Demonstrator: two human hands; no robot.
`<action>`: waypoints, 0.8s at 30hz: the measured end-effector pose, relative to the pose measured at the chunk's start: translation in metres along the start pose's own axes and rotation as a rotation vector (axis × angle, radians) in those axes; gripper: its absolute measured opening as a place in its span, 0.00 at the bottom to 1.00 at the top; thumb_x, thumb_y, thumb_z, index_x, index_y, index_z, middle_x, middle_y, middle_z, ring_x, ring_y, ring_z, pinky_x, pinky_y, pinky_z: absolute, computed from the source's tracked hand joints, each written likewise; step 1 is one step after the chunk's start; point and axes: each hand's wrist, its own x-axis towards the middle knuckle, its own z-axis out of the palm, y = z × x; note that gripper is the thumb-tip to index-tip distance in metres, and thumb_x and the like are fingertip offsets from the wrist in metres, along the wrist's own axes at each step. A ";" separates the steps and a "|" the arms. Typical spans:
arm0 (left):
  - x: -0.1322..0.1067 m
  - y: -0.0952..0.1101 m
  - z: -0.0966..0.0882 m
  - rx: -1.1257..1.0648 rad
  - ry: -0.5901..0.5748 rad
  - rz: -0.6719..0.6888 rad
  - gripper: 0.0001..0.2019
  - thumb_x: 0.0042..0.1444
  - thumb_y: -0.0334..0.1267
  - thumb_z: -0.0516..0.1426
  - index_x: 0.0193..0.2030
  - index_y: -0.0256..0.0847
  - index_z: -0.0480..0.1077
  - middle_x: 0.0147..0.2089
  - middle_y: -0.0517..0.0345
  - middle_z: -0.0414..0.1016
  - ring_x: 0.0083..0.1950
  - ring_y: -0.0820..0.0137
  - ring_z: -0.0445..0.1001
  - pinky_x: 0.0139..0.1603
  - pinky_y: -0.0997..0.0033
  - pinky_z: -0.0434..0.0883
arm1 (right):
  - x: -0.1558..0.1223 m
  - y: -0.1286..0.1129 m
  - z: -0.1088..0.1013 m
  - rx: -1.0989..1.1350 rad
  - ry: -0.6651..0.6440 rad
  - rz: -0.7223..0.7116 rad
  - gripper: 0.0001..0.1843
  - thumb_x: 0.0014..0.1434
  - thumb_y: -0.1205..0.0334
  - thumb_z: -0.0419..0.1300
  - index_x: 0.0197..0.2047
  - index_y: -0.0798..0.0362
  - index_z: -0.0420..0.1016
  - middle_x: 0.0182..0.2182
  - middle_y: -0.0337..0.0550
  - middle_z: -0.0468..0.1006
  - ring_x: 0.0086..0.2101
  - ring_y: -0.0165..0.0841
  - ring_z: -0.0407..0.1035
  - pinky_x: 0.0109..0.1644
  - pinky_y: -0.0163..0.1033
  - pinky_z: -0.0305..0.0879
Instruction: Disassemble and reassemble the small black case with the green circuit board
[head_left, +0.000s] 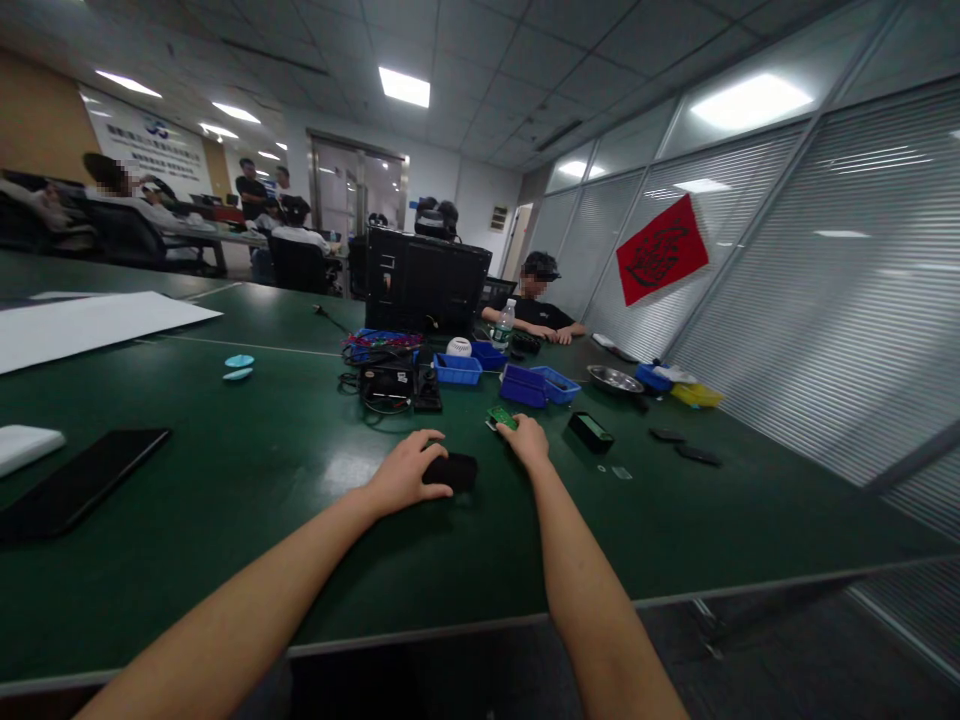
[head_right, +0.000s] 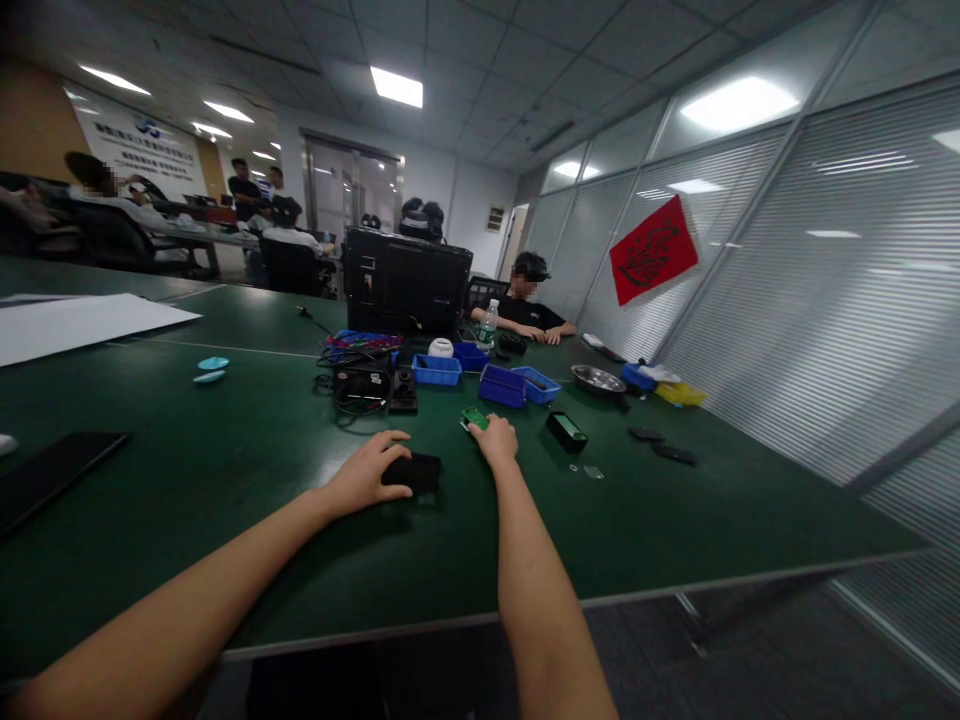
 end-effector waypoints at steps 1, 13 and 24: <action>0.000 -0.001 -0.001 -0.011 0.006 -0.007 0.22 0.42 0.47 0.61 0.44 0.43 0.64 0.56 0.53 0.59 0.56 0.61 0.59 0.55 0.60 0.58 | 0.000 0.000 0.000 -0.004 -0.003 0.003 0.29 0.50 0.44 0.54 0.51 0.54 0.67 0.45 0.53 0.70 0.45 0.42 0.65 0.43 0.40 0.61; 0.001 -0.015 0.003 -0.132 -0.146 -0.237 0.25 0.42 0.43 0.59 0.50 0.43 0.62 0.48 0.53 0.69 0.49 0.61 0.68 0.50 0.63 0.63 | 0.003 0.004 -0.006 -0.033 0.000 0.040 0.24 0.48 0.51 0.58 0.46 0.55 0.72 0.44 0.54 0.71 0.44 0.42 0.66 0.42 0.39 0.62; 0.003 -0.037 0.010 -0.179 0.051 -0.304 0.31 0.39 0.42 0.61 0.52 0.39 0.58 0.46 0.52 0.66 0.48 0.63 0.67 0.51 0.63 0.64 | -0.004 -0.012 -0.001 0.963 -0.212 -0.087 0.22 0.43 0.60 0.62 0.43 0.59 0.71 0.36 0.48 0.75 0.32 0.33 0.70 0.31 0.35 0.65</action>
